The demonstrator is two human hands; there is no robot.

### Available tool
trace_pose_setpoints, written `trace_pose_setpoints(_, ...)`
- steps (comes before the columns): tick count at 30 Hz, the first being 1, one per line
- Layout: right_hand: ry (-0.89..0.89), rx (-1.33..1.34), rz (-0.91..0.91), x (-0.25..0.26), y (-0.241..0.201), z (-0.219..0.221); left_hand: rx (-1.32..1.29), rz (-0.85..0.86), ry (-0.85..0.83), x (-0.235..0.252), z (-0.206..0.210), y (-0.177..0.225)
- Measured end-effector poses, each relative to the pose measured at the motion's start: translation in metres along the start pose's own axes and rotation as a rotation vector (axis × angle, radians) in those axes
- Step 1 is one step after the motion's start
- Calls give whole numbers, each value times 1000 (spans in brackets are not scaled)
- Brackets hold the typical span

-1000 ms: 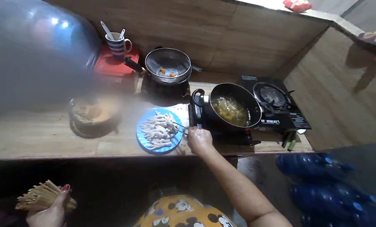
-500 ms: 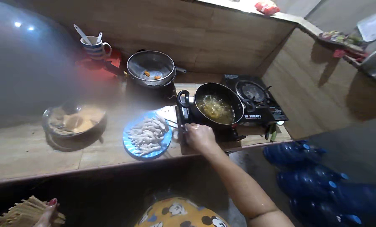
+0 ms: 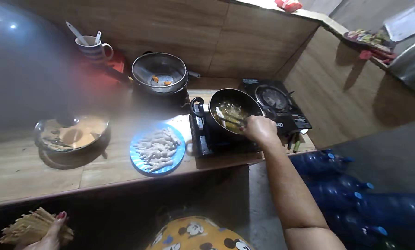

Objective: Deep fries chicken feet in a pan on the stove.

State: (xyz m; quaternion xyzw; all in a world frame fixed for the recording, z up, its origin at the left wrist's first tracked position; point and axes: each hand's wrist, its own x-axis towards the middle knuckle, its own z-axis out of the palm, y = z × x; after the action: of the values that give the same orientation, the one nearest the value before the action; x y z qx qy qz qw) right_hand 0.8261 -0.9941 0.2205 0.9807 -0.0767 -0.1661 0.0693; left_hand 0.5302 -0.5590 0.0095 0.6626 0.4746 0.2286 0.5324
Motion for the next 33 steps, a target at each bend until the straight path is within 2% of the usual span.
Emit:
trace_pose_setpoints(2,-9,-9,9,-2,-4,-3,24,-5,14,0,-2,1)
trace_pose_setpoints(5,111,60,-35,-25,-4,-12,17,-5,42,0,-7,-4)
trace_pose_setpoints(9,315,181,-395,-69,-29,8,3,-24,81,-8,-12,-1)
trace_pose_setpoints(10,301,167,-469,-75,-45,22,2,-37,91,-10,-14,0)
trace_pose_setpoints(13,82,78,-577,-68,-97,64,11,-59,123,-12,-19,0)
trace_pose_setpoints(16,-40,1,-672,-60,-124,85,14,-60,141,-13,-25,-1)
trace_pose_setpoints(20,-37,-92,-746,-72,-137,88,-16,-68,156,-14,-33,-7)
trace_pose_setpoints(24,-80,-145,-738,-69,-146,85,-32,-83,167,-14,-33,-17)
trace_pose_setpoints(33,-142,-49,-706,-59,-145,76,-1,-106,158,-7,-31,-27)
